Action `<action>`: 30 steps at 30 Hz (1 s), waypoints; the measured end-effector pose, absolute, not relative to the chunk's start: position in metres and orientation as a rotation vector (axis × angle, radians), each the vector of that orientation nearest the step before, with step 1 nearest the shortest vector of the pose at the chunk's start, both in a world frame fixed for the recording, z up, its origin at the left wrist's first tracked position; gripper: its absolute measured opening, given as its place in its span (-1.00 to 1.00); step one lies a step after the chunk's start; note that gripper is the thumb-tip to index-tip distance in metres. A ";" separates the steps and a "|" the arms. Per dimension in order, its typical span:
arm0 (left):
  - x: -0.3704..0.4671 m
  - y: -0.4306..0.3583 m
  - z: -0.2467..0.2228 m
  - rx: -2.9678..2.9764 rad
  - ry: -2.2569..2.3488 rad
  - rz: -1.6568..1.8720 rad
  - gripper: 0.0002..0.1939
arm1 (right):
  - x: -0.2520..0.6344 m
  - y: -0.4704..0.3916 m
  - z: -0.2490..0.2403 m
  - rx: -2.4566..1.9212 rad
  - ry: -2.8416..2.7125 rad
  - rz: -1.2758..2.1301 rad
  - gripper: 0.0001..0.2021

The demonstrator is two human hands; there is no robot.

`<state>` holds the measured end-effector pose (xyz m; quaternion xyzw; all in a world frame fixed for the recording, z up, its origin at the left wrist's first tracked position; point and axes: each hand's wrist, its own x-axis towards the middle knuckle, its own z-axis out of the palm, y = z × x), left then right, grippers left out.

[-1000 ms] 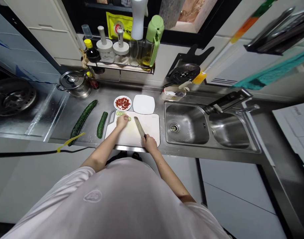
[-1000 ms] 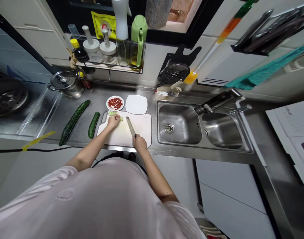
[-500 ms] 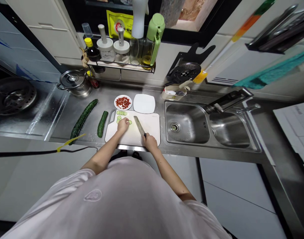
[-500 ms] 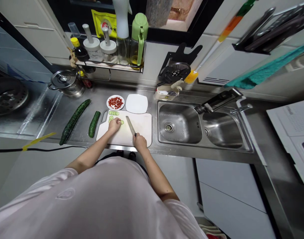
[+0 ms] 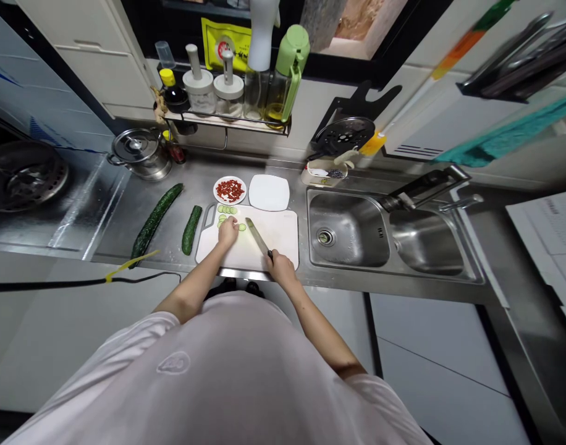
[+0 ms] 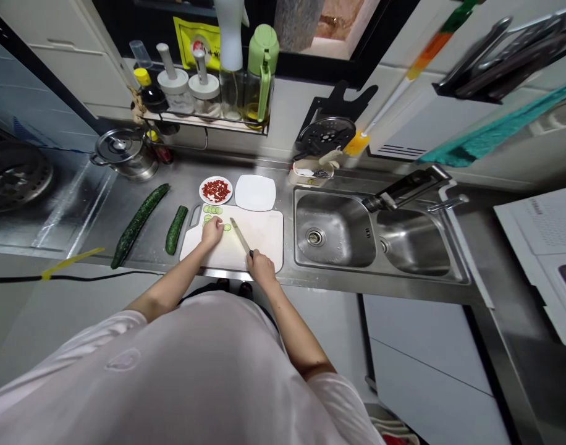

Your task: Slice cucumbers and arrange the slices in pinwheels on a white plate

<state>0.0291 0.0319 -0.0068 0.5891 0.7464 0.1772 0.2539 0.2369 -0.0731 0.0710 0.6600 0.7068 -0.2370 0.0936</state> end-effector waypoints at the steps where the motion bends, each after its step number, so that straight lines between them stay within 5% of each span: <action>1: 0.029 0.032 -0.007 1.602 2.028 0.475 -0.78 | 0.237 -0.075 0.073 1.950 2.097 -0.704 -0.67; 30: 0.029 0.033 -0.010 1.590 2.026 0.498 -0.78 | 0.214 -0.086 0.069 1.899 2.061 -0.629 -0.77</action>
